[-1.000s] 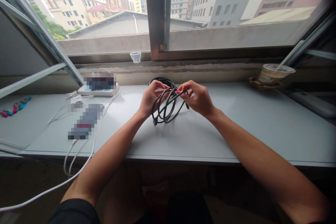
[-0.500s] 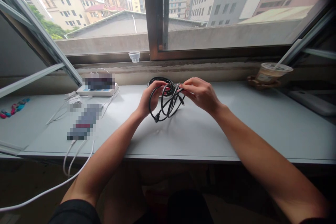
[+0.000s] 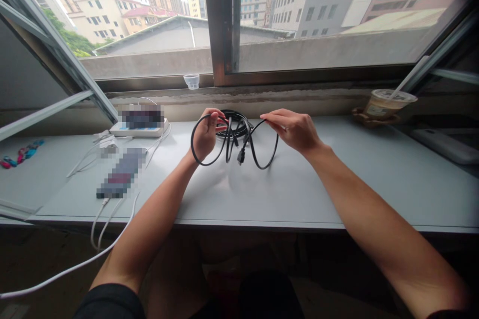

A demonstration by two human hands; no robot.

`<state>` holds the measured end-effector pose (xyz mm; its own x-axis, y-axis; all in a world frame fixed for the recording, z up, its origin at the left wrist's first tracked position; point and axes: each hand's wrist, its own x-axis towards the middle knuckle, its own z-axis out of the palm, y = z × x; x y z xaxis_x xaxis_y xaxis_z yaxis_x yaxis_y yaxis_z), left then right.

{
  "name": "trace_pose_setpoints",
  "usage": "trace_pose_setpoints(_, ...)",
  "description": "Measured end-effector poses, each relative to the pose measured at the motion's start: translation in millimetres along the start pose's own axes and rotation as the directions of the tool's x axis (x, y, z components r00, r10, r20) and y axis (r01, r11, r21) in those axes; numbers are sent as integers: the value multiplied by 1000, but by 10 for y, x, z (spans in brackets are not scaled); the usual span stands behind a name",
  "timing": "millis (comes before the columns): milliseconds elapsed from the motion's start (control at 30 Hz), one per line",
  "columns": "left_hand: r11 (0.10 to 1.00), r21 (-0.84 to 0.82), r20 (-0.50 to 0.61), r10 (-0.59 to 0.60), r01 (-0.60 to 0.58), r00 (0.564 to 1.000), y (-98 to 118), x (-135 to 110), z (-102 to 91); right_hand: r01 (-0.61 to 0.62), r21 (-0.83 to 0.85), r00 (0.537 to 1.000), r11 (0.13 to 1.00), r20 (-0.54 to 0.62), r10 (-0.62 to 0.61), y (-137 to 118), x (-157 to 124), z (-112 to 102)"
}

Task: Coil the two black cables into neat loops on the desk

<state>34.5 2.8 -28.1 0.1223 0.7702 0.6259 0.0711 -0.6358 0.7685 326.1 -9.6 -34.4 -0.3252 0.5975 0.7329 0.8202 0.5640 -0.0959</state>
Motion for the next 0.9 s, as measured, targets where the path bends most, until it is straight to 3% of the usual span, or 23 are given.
trace_pose_setpoints(100,998,-54,-17,-20,19,1000,7,32,-39,7,-13,998,1000,-64,-8,126,-5,48)
trace_pose_setpoints(233,998,-68,-60,-15,11,998,-23,82,-112,-37,-68,999,997,25,39,268,-56,113)
trace_pose_setpoints(367,999,-51,-94,8,-13,996,-99,130,-191,-146,-60,986,987,75,150,413,-121,219)
trace_pose_setpoints(500,998,-48,-137,24,-31,990,-188,168,-254,-275,-18,961,961,9,275,601,-150,331)
trace_pose_setpoints(600,998,-51,-186,22,-33,982,-233,196,-301,-364,82,928,928,-55,369,729,-171,391)
trace_pose_setpoints(733,996,-35,-274,64,-76,960,-269,245,-384,-474,278,863,836,-45,504,792,-199,398)
trace_pose_setpoints(900,986,26,-349,162,-164,923,-271,279,-468,-485,387,826,784,-91,556,721,-170,327)
